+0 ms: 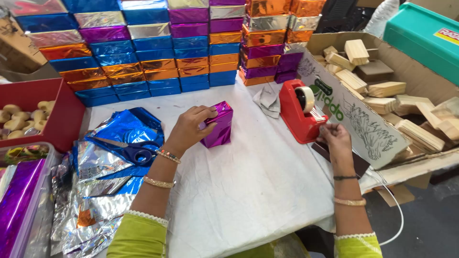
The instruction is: The person wraps a small wooden box with shiny blue wrapping paper on a table. They use a tape dispenser to secure the paper and place the finished box on a stack of other wrapped boxes.
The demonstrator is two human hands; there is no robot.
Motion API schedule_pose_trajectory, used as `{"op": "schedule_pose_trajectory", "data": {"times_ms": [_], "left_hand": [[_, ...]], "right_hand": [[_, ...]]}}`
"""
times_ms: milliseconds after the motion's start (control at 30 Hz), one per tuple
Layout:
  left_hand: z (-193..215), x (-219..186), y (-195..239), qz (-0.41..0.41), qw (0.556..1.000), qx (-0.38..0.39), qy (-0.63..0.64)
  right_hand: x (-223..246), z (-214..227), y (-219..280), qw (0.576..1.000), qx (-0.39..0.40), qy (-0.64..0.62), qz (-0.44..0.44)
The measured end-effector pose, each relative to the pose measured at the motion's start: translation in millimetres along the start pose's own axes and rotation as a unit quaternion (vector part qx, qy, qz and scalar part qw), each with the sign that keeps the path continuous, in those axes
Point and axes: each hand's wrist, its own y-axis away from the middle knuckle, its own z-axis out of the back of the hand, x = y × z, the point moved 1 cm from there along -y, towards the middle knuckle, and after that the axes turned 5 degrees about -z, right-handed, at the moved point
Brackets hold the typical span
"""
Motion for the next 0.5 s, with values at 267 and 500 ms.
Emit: {"op": "schedule_pose_trajectory", "data": {"times_ms": [267, 500], "left_hand": [[-1, 1, 1, -0.008, 1.0, -0.005, 0.0], [0, -1, 1, 0.002, 1.0, -0.003, 0.002]], "right_hand": [[32, 0, 21, 0.999, -0.036, -0.039, 0.012], [58, -20, 12, 0.999, -0.002, 0.046, -0.02]]}}
